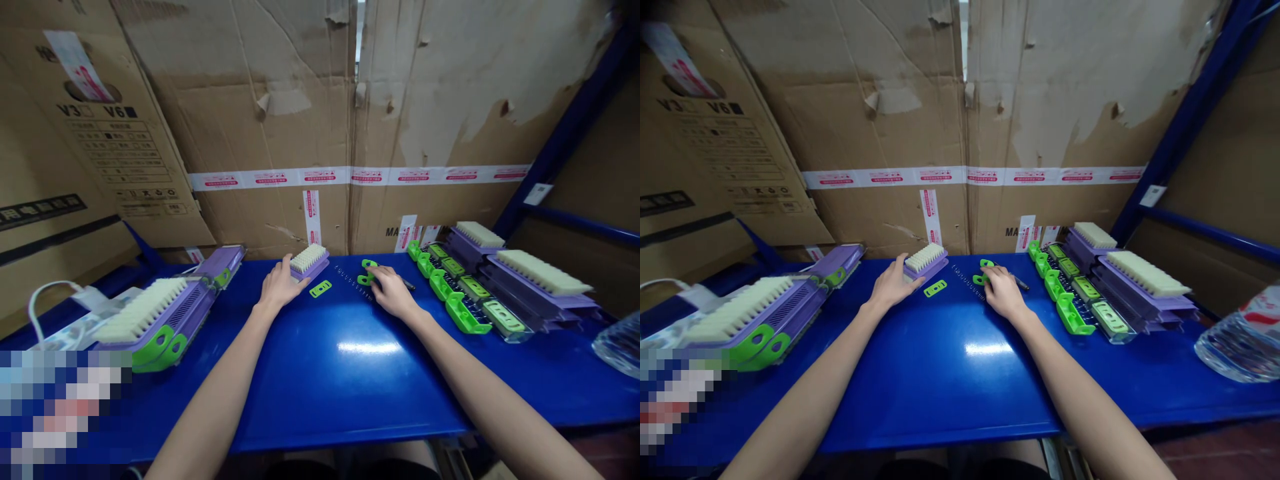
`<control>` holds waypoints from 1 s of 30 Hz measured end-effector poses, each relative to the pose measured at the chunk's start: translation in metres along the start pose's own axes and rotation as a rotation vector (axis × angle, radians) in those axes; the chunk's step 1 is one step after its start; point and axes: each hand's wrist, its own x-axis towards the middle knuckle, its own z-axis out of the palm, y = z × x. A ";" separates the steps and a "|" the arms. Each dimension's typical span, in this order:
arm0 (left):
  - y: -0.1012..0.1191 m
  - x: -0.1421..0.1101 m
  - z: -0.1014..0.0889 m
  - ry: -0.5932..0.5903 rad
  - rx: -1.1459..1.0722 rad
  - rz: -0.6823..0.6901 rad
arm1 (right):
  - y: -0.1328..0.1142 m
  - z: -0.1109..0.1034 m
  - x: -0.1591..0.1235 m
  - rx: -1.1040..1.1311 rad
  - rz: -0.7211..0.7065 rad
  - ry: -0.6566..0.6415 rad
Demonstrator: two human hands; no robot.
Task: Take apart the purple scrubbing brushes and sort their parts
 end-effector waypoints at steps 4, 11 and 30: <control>0.002 -0.002 0.000 0.058 0.039 0.068 | -0.006 -0.003 -0.001 -0.036 0.028 0.016; 0.017 -0.007 -0.004 0.125 0.106 -0.032 | -0.030 -0.010 -0.002 -0.099 -0.118 0.141; 0.057 -0.024 -0.014 -0.016 0.171 0.088 | -0.028 0.002 -0.006 -0.254 0.023 0.065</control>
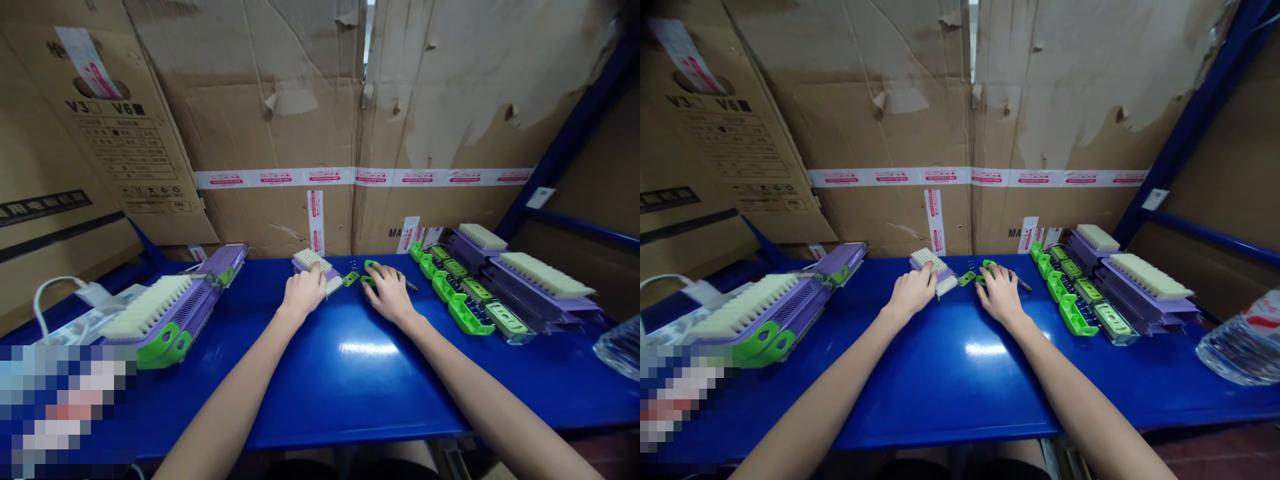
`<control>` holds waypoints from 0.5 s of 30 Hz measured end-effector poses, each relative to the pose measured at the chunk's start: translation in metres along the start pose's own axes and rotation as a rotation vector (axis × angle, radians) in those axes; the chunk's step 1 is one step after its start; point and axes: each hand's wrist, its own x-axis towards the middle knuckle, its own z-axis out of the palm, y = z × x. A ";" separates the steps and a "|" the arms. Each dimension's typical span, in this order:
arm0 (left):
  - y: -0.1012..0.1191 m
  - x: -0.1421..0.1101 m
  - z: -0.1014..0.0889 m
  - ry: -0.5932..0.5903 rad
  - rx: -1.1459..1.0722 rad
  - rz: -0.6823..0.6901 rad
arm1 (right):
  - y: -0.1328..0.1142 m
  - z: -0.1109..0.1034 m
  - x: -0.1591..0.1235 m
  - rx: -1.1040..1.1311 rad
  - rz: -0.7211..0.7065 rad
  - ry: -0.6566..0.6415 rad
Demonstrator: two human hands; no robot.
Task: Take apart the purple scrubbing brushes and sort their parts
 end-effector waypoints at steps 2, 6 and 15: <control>-0.002 0.001 0.002 0.044 -0.008 0.106 | 0.001 0.000 0.000 0.020 -0.013 0.013; -0.020 0.006 0.014 0.179 -0.011 0.306 | 0.001 -0.002 0.001 0.067 -0.062 0.023; -0.037 0.012 0.025 0.213 -0.028 0.413 | -0.003 -0.007 0.000 0.118 -0.147 -0.070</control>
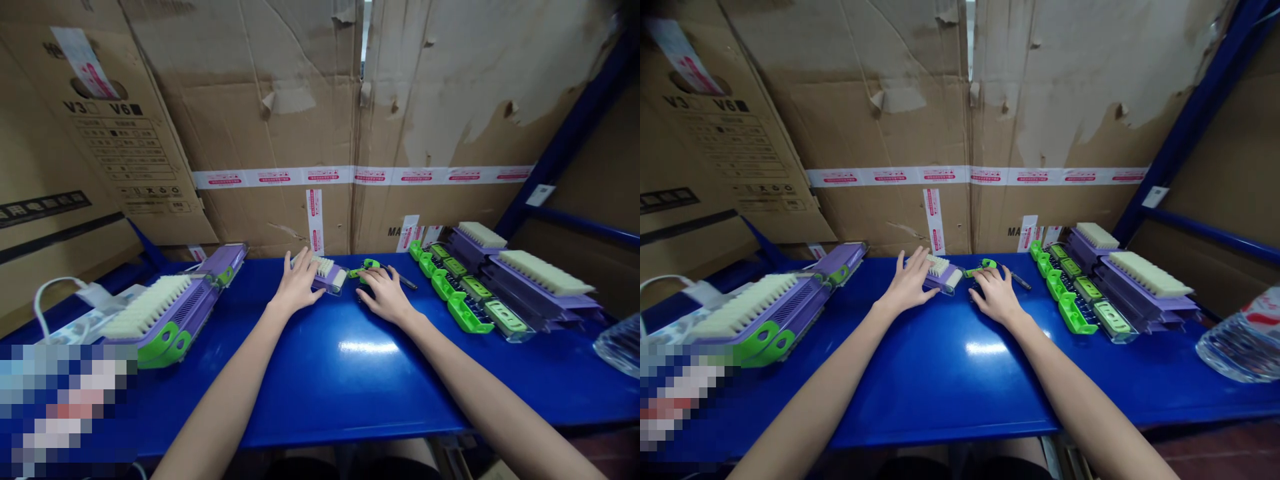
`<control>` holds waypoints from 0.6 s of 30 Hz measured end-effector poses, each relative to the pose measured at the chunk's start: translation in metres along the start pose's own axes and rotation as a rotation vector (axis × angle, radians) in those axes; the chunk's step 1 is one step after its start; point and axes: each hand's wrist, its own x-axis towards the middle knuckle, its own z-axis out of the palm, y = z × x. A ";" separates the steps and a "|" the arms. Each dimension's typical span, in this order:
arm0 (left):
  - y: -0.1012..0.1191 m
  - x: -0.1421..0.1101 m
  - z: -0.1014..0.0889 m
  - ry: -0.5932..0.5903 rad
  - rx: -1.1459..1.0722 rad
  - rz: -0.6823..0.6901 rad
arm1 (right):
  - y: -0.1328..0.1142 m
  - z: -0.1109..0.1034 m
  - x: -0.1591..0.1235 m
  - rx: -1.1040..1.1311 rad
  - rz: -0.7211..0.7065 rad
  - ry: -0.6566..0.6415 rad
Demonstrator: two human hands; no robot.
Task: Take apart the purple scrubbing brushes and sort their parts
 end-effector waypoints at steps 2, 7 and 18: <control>0.002 0.001 -0.001 0.002 -0.002 -0.019 | 0.001 0.000 0.000 -0.007 0.011 -0.005; 0.006 0.003 -0.008 -0.010 0.102 -0.086 | 0.012 0.001 0.000 -0.018 0.062 -0.013; 0.010 0.006 -0.016 -0.122 0.069 -0.122 | -0.006 -0.007 0.008 0.060 -0.025 0.073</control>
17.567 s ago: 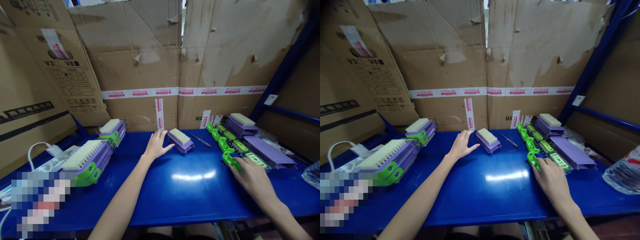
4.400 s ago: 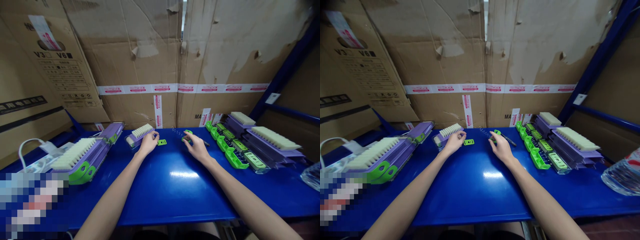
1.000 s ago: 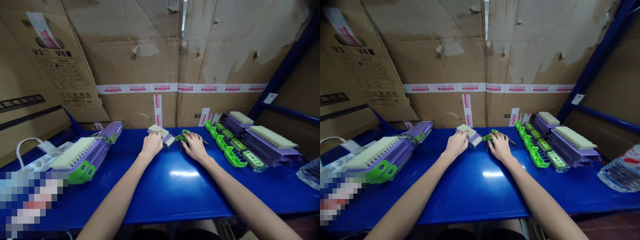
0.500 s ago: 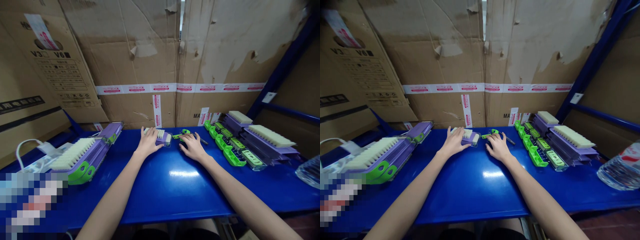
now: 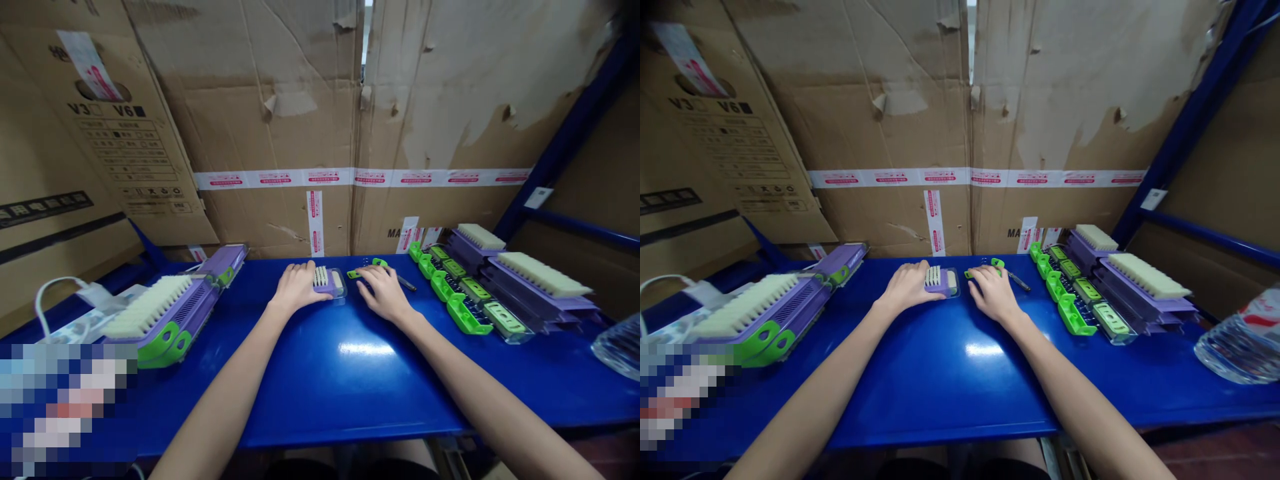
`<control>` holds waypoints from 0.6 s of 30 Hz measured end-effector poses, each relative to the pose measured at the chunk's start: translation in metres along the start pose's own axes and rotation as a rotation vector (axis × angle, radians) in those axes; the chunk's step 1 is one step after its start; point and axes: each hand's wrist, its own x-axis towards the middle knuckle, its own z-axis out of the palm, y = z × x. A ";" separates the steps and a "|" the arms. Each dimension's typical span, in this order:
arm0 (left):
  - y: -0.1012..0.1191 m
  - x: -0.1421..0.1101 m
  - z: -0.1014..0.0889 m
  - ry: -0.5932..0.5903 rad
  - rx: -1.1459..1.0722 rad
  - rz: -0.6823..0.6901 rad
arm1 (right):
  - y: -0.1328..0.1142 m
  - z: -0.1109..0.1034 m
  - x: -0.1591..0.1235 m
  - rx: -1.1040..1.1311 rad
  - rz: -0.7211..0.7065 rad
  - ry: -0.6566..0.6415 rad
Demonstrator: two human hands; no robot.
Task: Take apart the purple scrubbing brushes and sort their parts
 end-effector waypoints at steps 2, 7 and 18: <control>0.000 0.000 0.001 -0.003 -0.010 -0.002 | -0.010 0.003 0.005 0.101 0.004 0.003; -0.003 -0.001 0.005 0.180 -0.025 0.114 | -0.023 0.016 0.020 0.375 0.172 0.068; 0.017 -0.001 -0.001 0.231 -0.026 0.352 | -0.030 0.020 0.028 0.764 0.307 0.057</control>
